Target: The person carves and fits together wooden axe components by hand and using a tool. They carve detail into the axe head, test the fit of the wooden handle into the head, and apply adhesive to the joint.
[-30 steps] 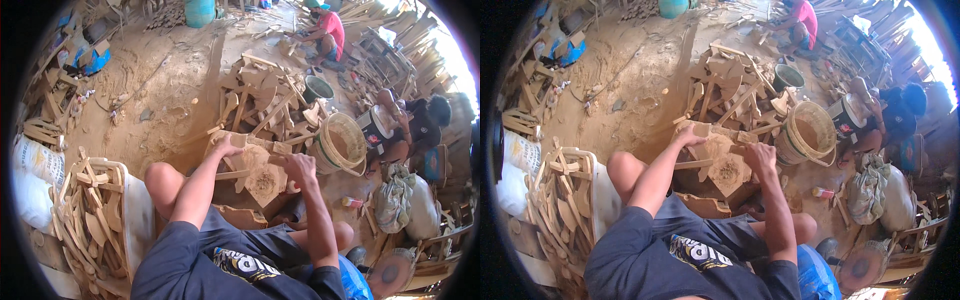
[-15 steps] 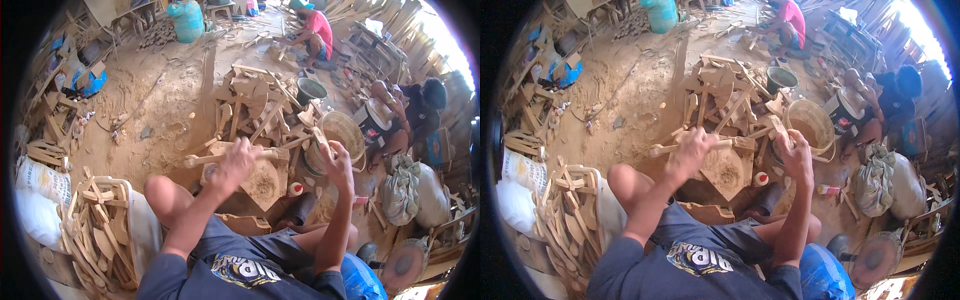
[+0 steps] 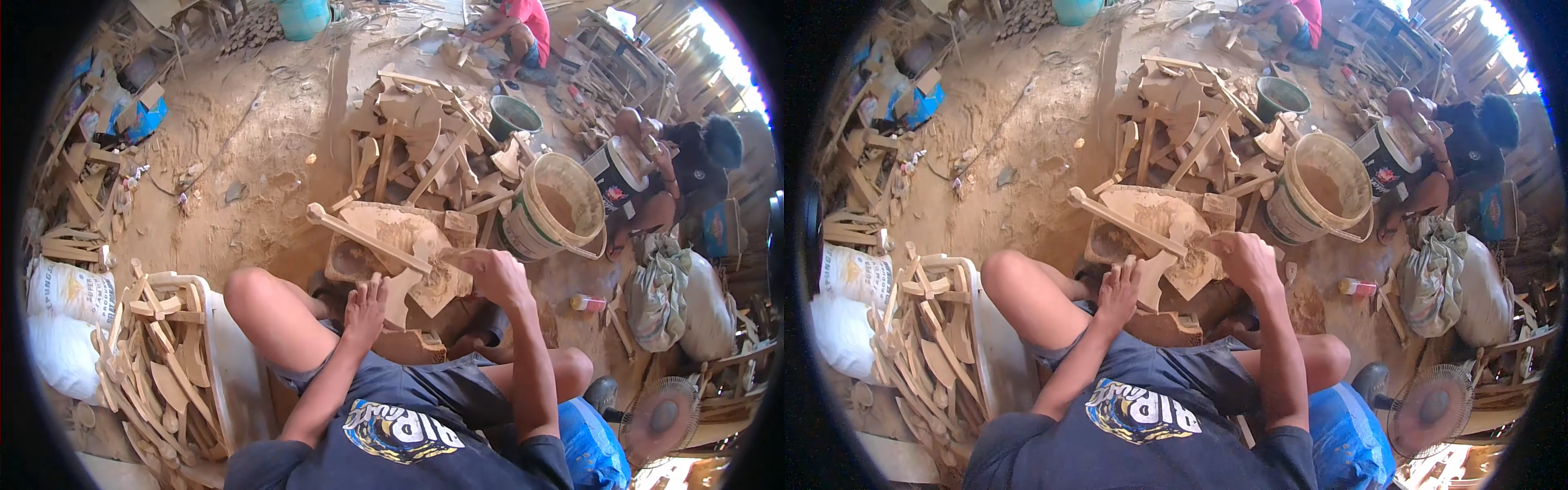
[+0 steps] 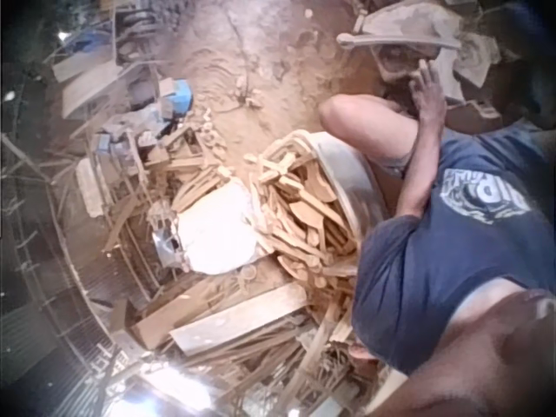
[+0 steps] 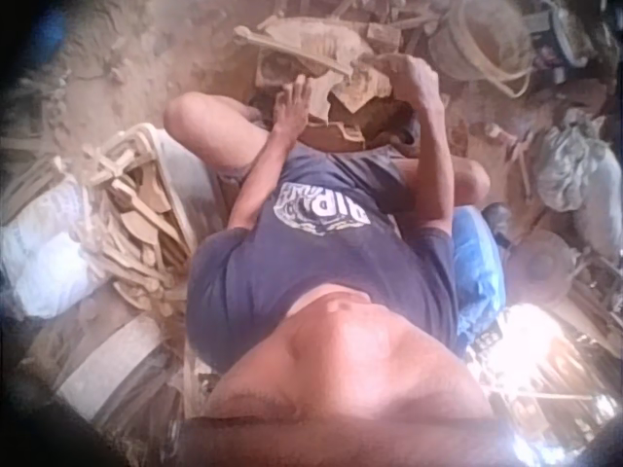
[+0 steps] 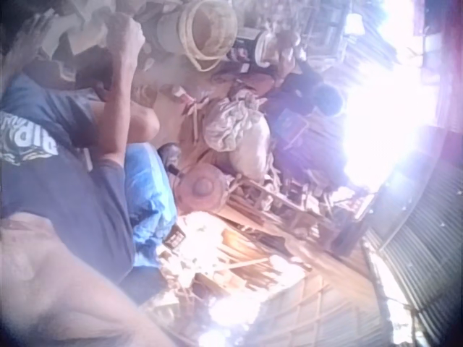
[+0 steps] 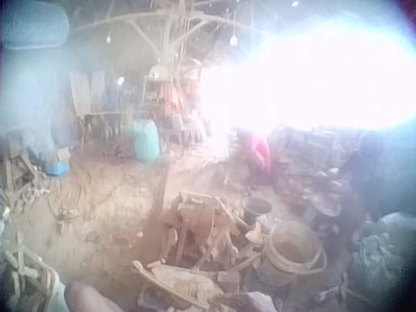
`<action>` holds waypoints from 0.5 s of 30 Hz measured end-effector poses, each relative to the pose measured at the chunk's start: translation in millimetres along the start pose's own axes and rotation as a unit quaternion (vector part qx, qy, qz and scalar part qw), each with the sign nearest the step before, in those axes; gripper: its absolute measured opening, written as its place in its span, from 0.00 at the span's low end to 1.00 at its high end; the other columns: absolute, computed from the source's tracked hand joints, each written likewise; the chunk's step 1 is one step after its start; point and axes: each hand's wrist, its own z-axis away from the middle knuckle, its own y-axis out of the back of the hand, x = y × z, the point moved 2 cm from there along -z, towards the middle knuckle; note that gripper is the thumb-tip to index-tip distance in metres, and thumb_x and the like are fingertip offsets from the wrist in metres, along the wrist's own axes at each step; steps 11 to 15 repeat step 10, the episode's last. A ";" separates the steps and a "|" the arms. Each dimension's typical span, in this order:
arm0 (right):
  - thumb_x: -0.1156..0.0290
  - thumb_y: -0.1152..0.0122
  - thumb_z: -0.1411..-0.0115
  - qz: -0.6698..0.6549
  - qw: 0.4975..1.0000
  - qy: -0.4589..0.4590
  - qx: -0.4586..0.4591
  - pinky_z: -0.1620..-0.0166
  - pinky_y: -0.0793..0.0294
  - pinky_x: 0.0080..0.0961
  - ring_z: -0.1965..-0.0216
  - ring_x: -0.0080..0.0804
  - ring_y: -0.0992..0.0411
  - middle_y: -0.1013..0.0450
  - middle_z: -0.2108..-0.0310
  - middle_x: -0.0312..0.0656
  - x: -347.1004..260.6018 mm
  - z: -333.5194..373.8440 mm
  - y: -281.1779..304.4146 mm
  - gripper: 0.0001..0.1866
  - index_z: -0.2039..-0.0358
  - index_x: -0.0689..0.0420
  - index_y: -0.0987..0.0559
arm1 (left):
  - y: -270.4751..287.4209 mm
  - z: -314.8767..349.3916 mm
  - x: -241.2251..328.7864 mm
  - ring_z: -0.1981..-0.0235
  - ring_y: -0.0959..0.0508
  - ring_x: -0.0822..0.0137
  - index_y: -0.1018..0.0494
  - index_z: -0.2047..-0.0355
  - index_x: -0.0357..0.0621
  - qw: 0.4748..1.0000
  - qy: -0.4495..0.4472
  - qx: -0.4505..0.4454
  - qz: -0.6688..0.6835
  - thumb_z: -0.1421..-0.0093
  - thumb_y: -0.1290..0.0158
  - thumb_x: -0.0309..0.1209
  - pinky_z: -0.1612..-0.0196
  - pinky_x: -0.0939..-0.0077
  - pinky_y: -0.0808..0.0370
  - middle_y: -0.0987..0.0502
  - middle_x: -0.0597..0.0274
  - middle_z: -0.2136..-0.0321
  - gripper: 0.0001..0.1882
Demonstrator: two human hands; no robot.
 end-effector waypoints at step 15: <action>0.55 0.32 0.37 0.034 0.999 -0.032 -0.011 0.46 0.21 0.53 0.49 0.58 0.18 0.17 0.55 0.60 16.8 -3.5 -23.8 0.33 0.32 0.46 0.27 | -21.4 -27.3 -29.9 0.37 0.32 0.55 0.40 0.24 0.52 0.995 0.082 -0.038 0.040 0.49 0.31 0.30 0.35 0.56 0.28 0.37 0.58 0.27 0.52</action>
